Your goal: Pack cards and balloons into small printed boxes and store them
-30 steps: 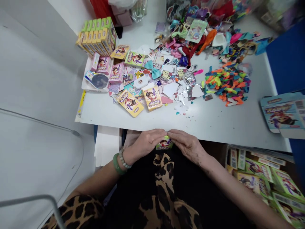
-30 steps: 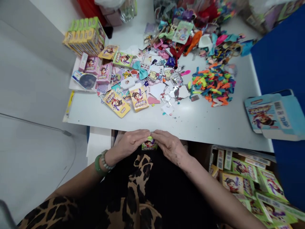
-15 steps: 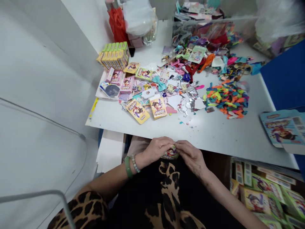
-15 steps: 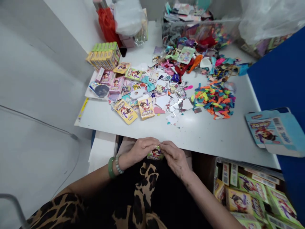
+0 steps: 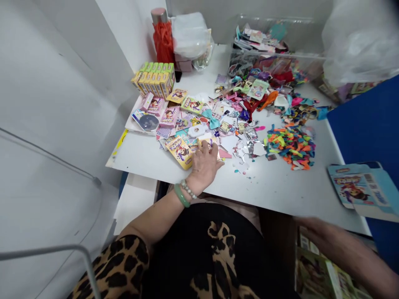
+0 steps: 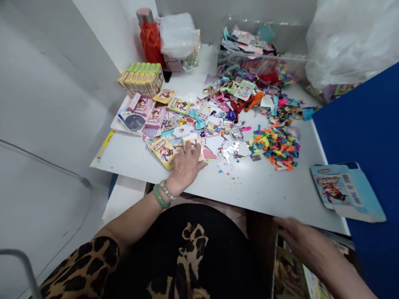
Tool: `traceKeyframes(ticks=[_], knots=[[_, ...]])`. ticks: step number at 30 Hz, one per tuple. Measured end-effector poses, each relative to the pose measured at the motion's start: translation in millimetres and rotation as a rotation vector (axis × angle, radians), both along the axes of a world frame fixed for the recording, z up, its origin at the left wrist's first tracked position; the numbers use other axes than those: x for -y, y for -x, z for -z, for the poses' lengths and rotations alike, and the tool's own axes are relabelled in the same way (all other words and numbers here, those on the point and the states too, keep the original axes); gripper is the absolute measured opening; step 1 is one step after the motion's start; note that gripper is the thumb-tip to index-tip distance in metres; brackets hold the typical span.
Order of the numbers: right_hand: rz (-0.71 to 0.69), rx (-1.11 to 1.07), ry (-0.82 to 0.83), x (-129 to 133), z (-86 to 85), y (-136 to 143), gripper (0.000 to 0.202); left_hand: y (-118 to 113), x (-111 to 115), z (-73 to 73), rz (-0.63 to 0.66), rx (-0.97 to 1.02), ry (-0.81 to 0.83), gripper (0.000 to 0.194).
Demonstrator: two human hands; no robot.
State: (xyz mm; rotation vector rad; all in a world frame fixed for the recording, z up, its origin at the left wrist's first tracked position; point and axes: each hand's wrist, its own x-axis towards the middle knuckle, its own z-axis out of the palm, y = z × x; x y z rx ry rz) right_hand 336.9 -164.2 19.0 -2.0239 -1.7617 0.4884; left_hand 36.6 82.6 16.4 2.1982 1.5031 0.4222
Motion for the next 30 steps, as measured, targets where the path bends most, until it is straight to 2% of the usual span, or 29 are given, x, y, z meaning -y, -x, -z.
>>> traceKeyframes(ticks=[1,4,8,10,13,15,17,19,25,28,30], knots=[[-0.057,0.085,0.023,-22.2,3.2,9.1,0.020,-1.8,0.3,2.7,0.013,-0.017,-0.016,0.057],[-0.063,0.265,-0.029,-100.4,10.7,46.8,0.026,4.6,5.4,8.3,0.086,-0.048,-0.036,0.038],[-0.045,0.134,-0.143,-201.8,17.9,94.5,0.023,27.4,18.1,13.1,0.235,0.007,-0.077,0.027],[-0.012,0.073,-0.184,-245.6,19.2,108.8,0.025,34.3,24.9,14.9,0.260,0.011,-0.105,0.023],[0.025,0.119,-0.099,-299.8,16.3,120.8,0.040,33.3,31.4,14.8,0.115,-0.104,-0.098,0.027],[0.025,0.182,0.020,-324.8,12.7,126.0,0.064,28.5,33.1,12.7,-0.010,-0.220,-0.080,0.045],[0.018,0.226,0.112,-339.0,10.2,129.2,0.075,24.4,33.5,10.5,-0.068,-0.294,-0.069,0.071],[0.015,0.253,0.130,-343.4,9.7,129.9,0.067,22.2,33.3,9.1,-0.057,-0.301,-0.044,0.083],[-0.055,0.221,0.002,-330.3,19.5,118.0,0.049,13.8,27.1,7.4,0.076,-0.008,0.166,0.084],[-0.067,0.185,-0.104,-327.1,30.0,108.1,0.053,7.6,19.8,6.4,0.066,0.111,0.285,0.090],[-0.106,0.141,-0.202,-324.7,36.1,100.7,0.057,5.8,15.3,6.2,0.060,0.162,0.420,0.079]])
